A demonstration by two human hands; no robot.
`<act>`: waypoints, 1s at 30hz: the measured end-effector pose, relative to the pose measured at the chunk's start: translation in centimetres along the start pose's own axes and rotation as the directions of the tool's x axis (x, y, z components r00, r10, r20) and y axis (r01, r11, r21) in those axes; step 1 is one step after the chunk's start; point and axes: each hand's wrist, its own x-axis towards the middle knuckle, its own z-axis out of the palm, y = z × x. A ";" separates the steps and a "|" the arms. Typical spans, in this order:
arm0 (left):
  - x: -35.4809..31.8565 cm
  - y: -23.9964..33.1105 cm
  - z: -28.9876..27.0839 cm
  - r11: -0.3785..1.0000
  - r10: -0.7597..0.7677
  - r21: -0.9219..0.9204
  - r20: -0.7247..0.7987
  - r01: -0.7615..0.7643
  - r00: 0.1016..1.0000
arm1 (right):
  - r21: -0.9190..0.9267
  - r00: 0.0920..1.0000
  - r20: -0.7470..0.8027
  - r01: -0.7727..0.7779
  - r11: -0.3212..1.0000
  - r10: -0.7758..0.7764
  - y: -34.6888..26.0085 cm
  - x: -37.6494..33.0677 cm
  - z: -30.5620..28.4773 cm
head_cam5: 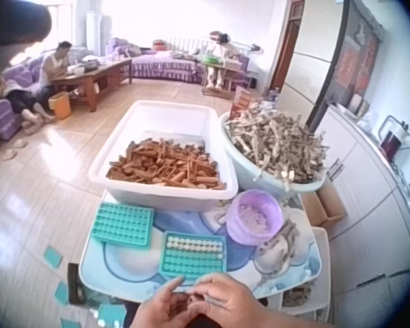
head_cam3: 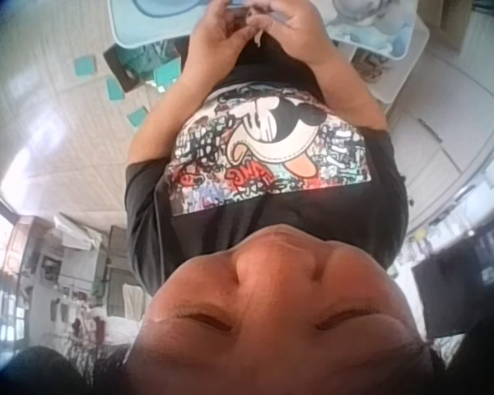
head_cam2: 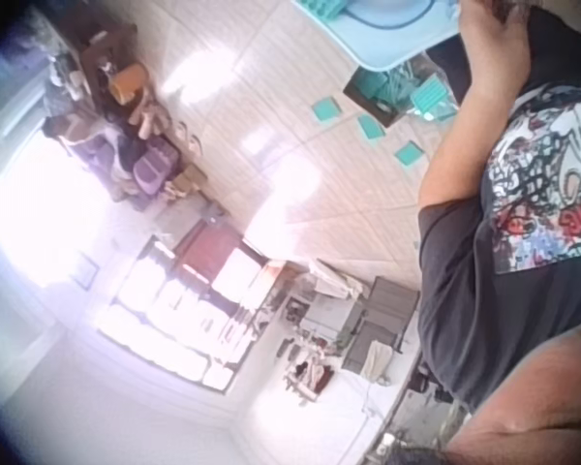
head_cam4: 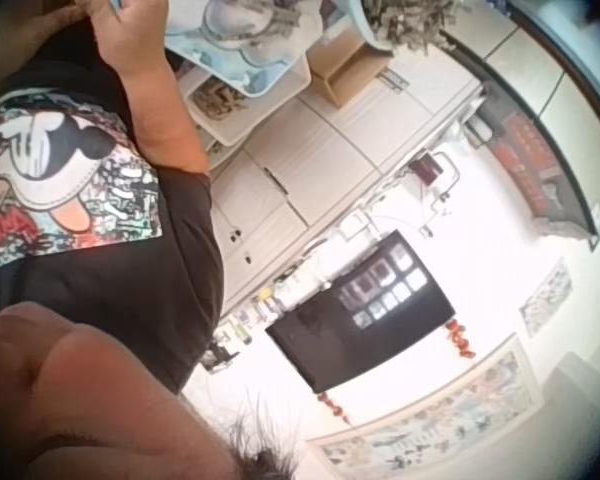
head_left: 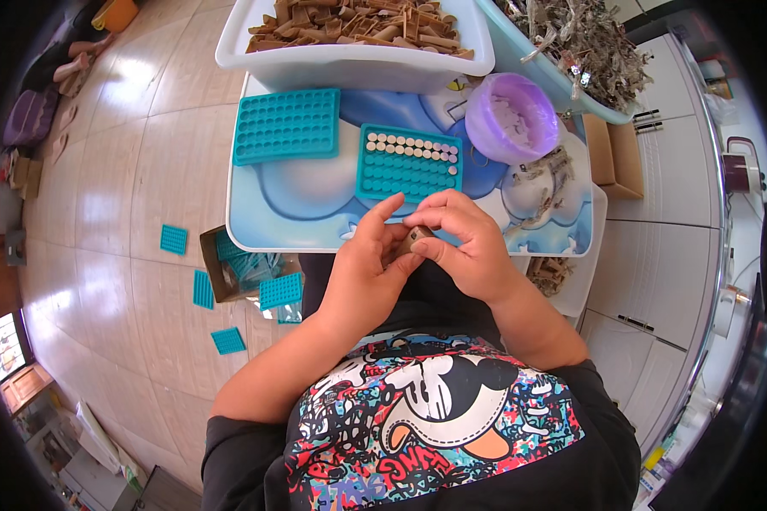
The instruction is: The person assembles and wraps small brown cylindrical components with paper wraps by hand at a table.
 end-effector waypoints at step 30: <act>1.7 -0.2 -0.7 0.761 -0.351 -0.508 0.201 0.404 0.914 | -0.836 0.905 -0.218 -0.366 0.409 0.364 3.6 10.1 -11.4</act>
